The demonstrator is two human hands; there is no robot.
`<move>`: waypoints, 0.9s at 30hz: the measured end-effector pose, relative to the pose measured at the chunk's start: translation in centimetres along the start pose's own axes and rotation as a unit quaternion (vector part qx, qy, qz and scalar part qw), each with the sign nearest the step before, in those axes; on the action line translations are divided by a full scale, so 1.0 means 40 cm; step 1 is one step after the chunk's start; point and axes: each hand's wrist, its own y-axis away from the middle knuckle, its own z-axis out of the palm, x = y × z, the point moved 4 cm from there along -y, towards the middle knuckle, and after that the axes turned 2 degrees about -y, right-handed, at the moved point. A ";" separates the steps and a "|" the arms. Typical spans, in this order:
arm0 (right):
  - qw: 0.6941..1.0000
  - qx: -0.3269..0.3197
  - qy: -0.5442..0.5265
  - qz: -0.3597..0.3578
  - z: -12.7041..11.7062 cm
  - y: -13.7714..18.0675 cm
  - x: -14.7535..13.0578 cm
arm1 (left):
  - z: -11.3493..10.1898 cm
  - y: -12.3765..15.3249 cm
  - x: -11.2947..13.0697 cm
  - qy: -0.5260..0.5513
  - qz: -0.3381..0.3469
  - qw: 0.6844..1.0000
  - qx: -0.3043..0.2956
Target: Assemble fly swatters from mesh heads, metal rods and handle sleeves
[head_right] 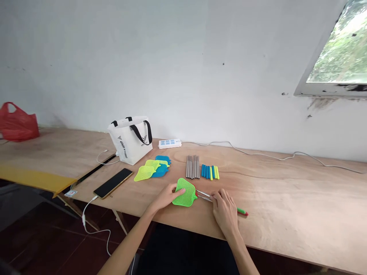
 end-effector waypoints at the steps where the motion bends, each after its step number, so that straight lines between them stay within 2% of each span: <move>1: 1.000 0.005 -0.006 0.014 0.001 0.000 0.005 | -0.003 0.001 0.000 -0.009 -0.004 1.000 -0.003; 8: 0.995 0.053 0.006 0.086 -0.020 -0.001 0.021 | -0.016 0.000 -0.008 -0.012 -0.042 0.999 0.021; 11: 0.990 0.079 -0.041 0.106 -0.033 -0.003 0.023 | -0.021 -0.007 -0.005 0.066 -0.014 0.996 0.054; 14: 0.986 0.066 -0.097 0.121 -0.028 0.000 0.024 | -0.025 -0.013 0.000 0.157 0.013 0.983 0.099; 17: 0.985 0.060 -0.140 0.079 -0.019 0.002 0.015 | -0.026 -0.016 0.008 0.198 0.040 0.968 0.146; 20: 0.988 0.052 -0.141 0.028 -0.014 0.002 0.001 | -0.020 -0.016 0.007 0.234 0.033 0.956 0.174; 23: 0.996 0.035 -0.087 -0.012 -0.016 0.002 -0.013 | -0.013 -0.017 0.001 0.259 0.023 0.950 0.172; 27: 0.998 0.060 -0.024 -0.012 -0.029 0.006 -0.015 | -0.011 -0.018 -0.007 0.271 0.023 0.948 0.163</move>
